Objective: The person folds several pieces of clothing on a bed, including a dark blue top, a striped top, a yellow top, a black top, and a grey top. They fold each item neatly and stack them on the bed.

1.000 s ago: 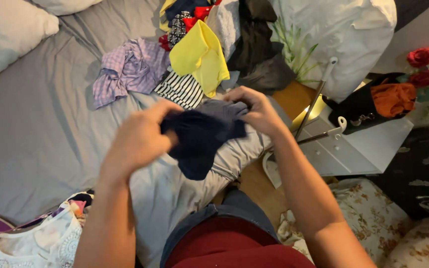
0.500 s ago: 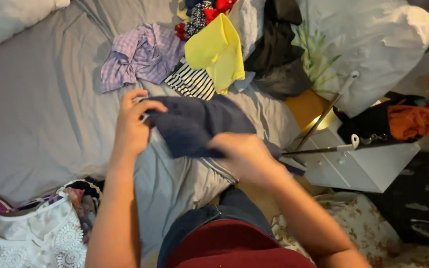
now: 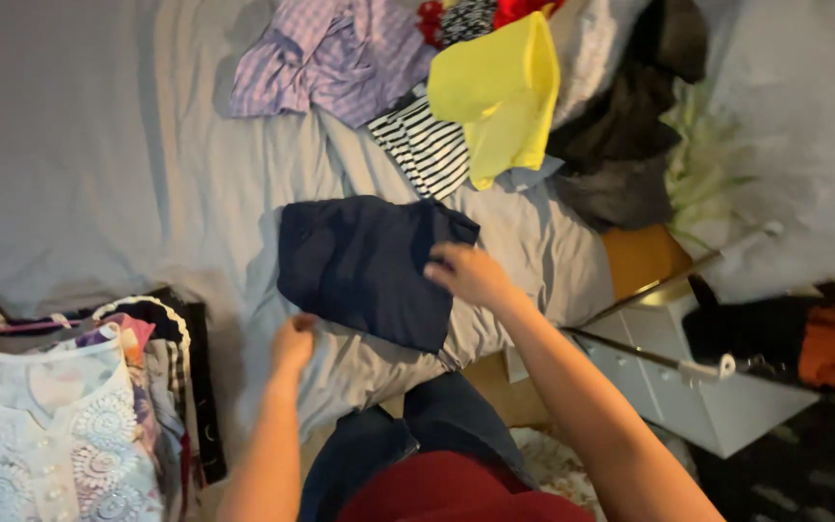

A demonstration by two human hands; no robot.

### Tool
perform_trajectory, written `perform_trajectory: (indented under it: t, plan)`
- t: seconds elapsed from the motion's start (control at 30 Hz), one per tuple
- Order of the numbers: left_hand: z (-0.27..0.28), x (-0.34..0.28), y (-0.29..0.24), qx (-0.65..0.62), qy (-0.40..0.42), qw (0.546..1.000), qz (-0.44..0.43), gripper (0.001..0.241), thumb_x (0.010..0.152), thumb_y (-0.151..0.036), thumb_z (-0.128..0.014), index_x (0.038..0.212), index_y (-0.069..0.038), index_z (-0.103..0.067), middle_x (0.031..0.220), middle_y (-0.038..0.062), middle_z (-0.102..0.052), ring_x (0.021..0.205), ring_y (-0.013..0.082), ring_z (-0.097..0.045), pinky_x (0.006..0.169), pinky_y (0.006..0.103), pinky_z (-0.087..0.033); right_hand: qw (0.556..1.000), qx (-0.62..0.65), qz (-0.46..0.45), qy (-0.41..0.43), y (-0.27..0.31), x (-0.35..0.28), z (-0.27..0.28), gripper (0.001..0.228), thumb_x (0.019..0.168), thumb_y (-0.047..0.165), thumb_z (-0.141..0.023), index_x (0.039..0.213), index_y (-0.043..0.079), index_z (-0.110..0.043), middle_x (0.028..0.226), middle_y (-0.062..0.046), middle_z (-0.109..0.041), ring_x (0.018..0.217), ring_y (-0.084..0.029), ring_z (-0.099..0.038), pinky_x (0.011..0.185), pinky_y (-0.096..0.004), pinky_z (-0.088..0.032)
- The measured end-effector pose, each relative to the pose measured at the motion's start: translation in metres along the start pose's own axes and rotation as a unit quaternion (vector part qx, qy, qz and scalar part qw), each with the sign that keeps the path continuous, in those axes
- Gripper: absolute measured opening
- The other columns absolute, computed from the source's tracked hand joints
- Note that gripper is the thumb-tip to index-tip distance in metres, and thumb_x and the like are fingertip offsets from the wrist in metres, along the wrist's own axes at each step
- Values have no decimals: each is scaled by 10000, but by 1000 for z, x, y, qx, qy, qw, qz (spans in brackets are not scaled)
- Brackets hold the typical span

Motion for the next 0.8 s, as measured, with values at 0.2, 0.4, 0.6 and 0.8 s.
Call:
perform_trajectory:
  t: [0.2,0.4,0.6,0.8]
  plan:
    - [-83,-61,-6,-219,111,947,208,354,862,-303,-764,1125,-78,-694,923,56,-665,772,172,-604,610,361,-502,980,-130,-83,-124,-34,83,19,482,967,598,-582,1147,172,-715,1113,-136,-728,1092,-355,-663,915,-518,-511]
    - [-63,-80,-96,-313,105,905,270,468,855,-438,-774,1060,-29,-674,825,36,-657,644,139,-594,498,314,-477,970,-160,-143,-115,-105,116,-26,526,892,614,-641,1099,135,-708,1157,-146,-685,1137,-361,-585,908,-542,-446]
    - [-110,-88,-70,-335,62,892,297,474,846,-442,-791,1003,-4,-697,769,84,-681,562,159,-592,468,298,-444,985,47,-50,-155,-123,127,-2,284,1043,376,-616,1189,138,-666,956,-184,-717,928,-403,-685,779,-504,-531]
    - [-117,-98,-90,-346,23,893,285,537,810,-415,-821,1061,8,-606,770,84,-663,530,153,-605,440,313,-469,990,34,-35,-133,-140,126,0,338,937,433,-689,1081,129,-654,828,-140,-737,765,-372,-720,651,-495,-546]
Point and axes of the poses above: each hand's wrist, its own x-axis towards the middle knuckle, its own z-axis out of the back of the hand, y = z × x, the point moved 8 cm from there along x, towards the middle knuckle
